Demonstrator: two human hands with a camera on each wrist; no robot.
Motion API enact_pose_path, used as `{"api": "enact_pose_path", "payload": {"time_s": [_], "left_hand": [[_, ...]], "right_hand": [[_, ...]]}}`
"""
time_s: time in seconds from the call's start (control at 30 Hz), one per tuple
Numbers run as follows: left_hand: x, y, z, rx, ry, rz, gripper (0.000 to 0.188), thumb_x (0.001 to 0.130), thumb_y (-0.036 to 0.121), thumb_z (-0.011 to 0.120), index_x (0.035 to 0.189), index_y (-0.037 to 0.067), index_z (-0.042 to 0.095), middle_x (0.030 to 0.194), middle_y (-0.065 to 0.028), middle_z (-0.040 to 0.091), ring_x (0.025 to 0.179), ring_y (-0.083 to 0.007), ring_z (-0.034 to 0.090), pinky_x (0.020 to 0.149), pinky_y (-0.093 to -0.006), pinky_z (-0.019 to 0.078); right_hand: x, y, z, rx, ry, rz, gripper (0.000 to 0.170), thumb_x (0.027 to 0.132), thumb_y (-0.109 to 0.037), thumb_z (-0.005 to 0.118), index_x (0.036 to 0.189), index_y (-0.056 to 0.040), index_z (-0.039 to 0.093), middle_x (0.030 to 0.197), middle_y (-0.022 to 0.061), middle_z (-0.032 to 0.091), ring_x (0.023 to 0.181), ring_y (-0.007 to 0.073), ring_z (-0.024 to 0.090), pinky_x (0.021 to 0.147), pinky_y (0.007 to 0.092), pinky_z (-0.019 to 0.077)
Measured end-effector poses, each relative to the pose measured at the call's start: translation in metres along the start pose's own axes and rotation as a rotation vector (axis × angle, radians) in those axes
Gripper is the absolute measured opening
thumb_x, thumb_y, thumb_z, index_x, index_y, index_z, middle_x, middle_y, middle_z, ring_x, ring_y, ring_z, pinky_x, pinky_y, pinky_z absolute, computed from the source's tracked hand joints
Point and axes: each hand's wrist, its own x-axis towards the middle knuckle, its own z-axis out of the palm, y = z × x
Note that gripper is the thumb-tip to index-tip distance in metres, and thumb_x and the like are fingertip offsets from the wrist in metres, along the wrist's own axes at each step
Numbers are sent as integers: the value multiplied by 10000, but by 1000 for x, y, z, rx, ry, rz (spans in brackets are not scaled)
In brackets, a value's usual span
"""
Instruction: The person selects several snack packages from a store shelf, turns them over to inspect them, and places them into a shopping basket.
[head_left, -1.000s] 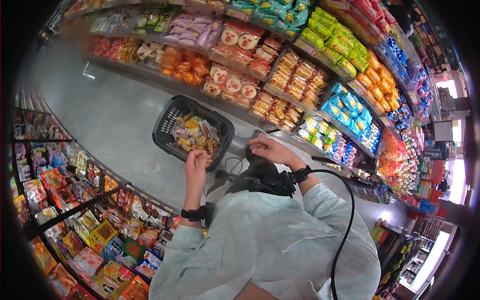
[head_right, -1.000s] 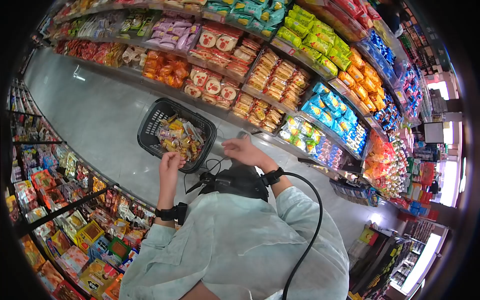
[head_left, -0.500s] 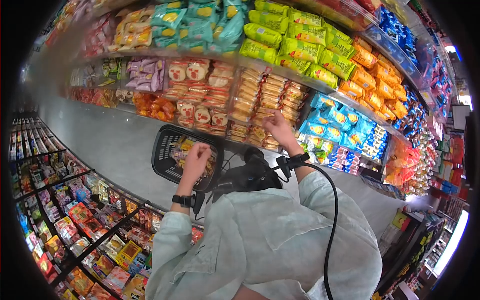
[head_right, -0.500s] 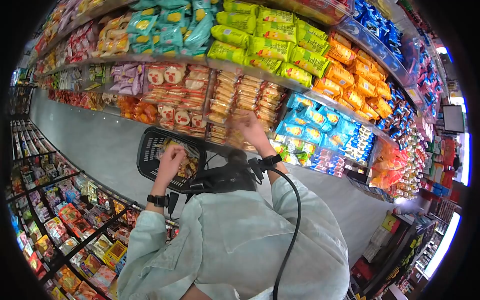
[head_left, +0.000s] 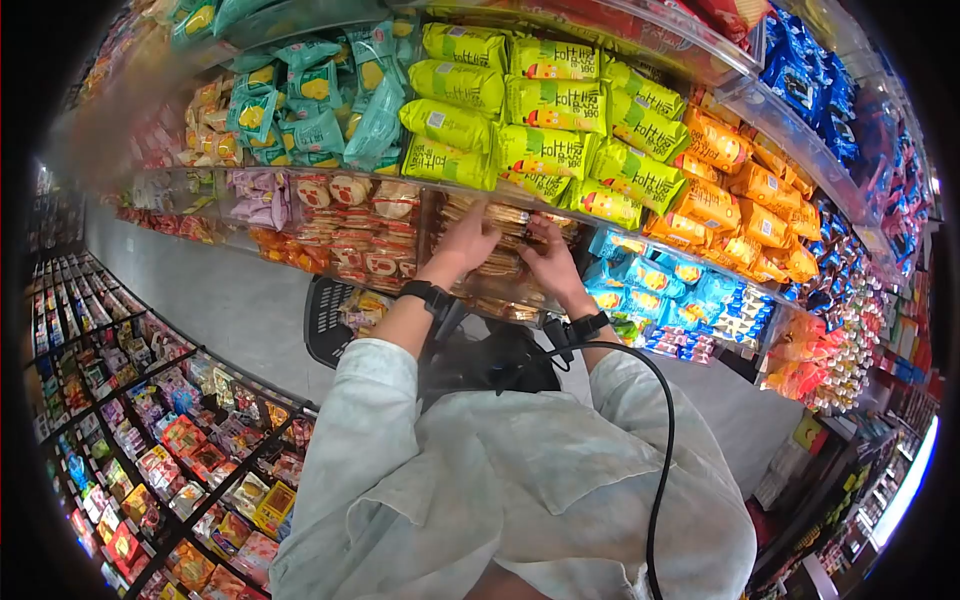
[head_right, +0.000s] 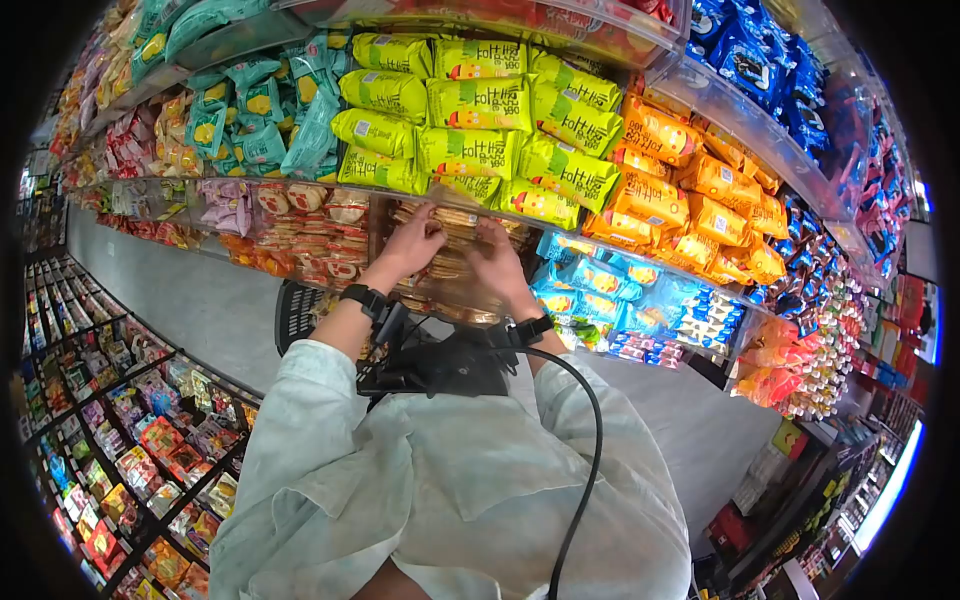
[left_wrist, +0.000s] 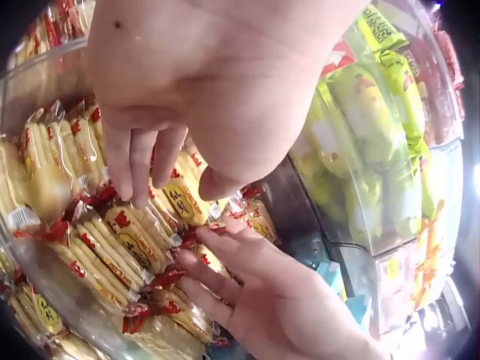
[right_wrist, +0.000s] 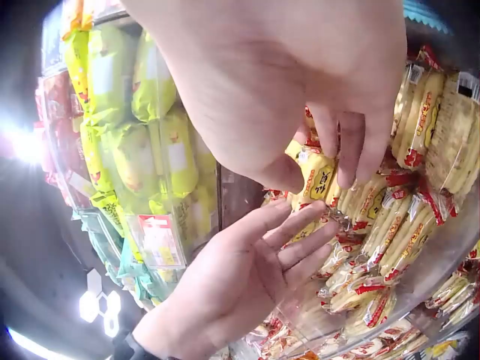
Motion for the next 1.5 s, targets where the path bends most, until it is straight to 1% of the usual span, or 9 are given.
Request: {"api": "enact_pose_path", "payload": {"time_s": [0.17,0.3,0.4,0.6,0.73,0.87,1.13,1.3,1.5], "left_hand": [[0,-7,19,-76,36,34,712,907,267,657,1518,85,341,1230,-233,670,1140,-414,637,968,-467,511],[-17,-11,14,-167,-72,-3,743,934,194,666,1559,100,275,1370,-250,585,1178,-343,648,979,-418,521],[-31,-17,13,-181,-84,50,765,933,197,664,1572,116,250,1401,-255,571,1188,-342,651,989,-426,518],[-75,-19,6,-327,6,190,697,950,175,645,1552,111,301,1375,-250,593,1169,-327,661,947,-409,538],[-119,-36,-11,-540,-79,188,628,977,128,655,1534,99,367,1295,-193,647,1185,-235,631,972,-351,511],[-183,-65,-36,-552,-15,145,524,969,132,686,1449,68,485,1208,-114,665,1052,-159,637,925,-315,513],[-327,-182,-9,-629,246,260,448,910,148,744,1321,77,581,1043,-58,693,965,-135,661,851,-309,534],[-425,-245,15,-755,303,169,408,916,167,753,1267,34,592,1045,-73,706,906,-137,672,829,-300,546],[-483,-294,38,-798,344,80,349,953,220,718,1191,-11,609,988,-71,718,866,-139,685,770,-289,537]], "right_hand": [[-1,0,-6,83,-45,14,580,953,-92,672,1452,6,392,1417,191,552,1134,238,632,919,351,544],[-5,-1,-7,161,16,-6,325,946,-159,699,1214,0,607,1092,103,723,941,162,677,843,296,542],[-6,-3,-1,333,38,160,185,962,-169,709,1080,-41,648,973,21,682,903,105,638,829,249,518],[-15,-9,7,323,27,210,153,957,-186,725,961,-56,643,912,11,666,841,94,626,802,236,516],[-42,-16,21,319,-76,189,143,948,-163,735,956,-50,647,873,13,663,782,98,640,736,228,528],[-87,-36,52,270,-155,197,123,927,-117,720,987,-23,668,903,22,685,801,102,662,752,239,549],[-184,-33,151,106,-481,237,182,952,-179,711,1043,-26,673,1008,54,715,922,137,700,851,267,580],[-255,-23,220,-102,-577,320,206,993,-239,672,1081,-54,661,1041,60,723,934,134,706,856,266,579],[-306,-16,264,-204,-659,211,273,988,-266,683,1153,-53,636,1043,41,709,937,114,675,867,260,551]]}}
